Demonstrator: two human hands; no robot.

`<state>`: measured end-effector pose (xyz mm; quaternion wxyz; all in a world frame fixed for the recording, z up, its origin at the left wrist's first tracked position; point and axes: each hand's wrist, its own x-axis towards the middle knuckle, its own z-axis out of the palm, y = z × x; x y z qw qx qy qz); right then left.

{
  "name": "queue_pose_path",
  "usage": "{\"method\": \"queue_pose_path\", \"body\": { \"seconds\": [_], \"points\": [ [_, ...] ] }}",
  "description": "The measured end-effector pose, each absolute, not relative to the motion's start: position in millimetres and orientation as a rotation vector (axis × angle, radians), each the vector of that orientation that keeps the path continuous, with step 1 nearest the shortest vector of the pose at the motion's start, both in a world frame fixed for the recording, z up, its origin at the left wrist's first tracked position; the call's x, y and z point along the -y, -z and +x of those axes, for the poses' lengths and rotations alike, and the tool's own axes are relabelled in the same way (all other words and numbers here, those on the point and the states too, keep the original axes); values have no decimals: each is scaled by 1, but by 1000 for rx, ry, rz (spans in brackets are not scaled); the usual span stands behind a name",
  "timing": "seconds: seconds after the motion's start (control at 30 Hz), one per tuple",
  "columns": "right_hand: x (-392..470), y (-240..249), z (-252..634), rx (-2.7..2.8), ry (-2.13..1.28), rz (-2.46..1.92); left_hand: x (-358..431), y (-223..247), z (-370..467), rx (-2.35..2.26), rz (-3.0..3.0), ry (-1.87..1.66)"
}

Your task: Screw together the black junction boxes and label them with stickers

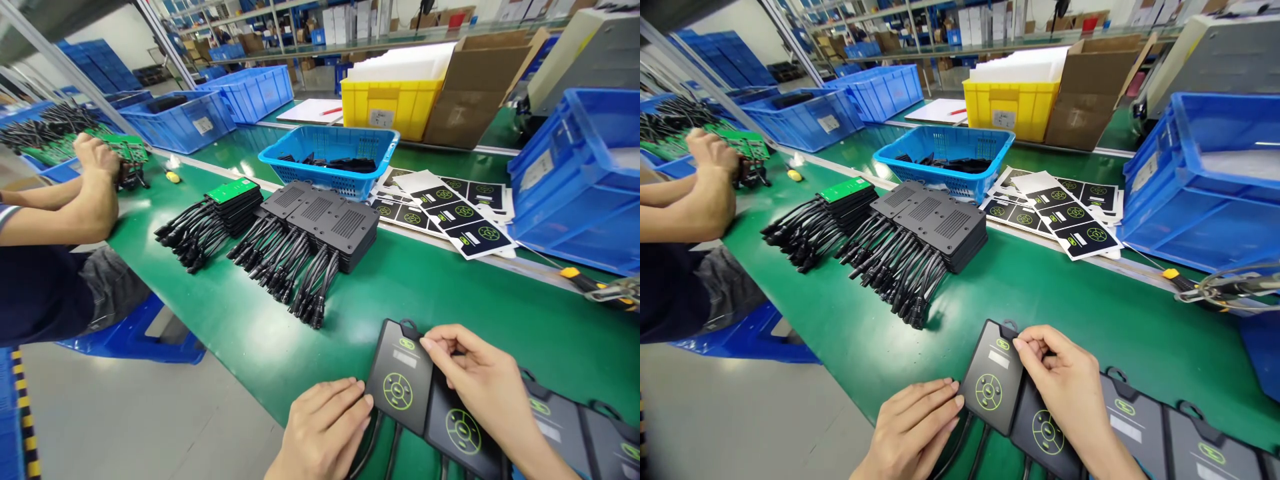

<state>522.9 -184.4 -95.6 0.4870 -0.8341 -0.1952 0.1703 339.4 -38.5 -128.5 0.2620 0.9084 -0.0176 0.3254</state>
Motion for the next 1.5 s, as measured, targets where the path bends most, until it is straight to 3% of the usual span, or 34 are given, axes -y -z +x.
{"method": "queue_pose_path", "body": {
  "seconds": [0.67,0.9,1.17,1.5],
  "points": [
    [188,100,523,560,-438,-2061,37,132,339,83,2458,-902],
    [188,101,524,774,-258,-2164,39,132,338,57,2447,-899],
    [192,109,525,1099,84,-2609,38,130,336,62,2477,-844],
    [246,65,525,938,-454,-2581,32,134,336,97,2601,-867]
  ]
}}
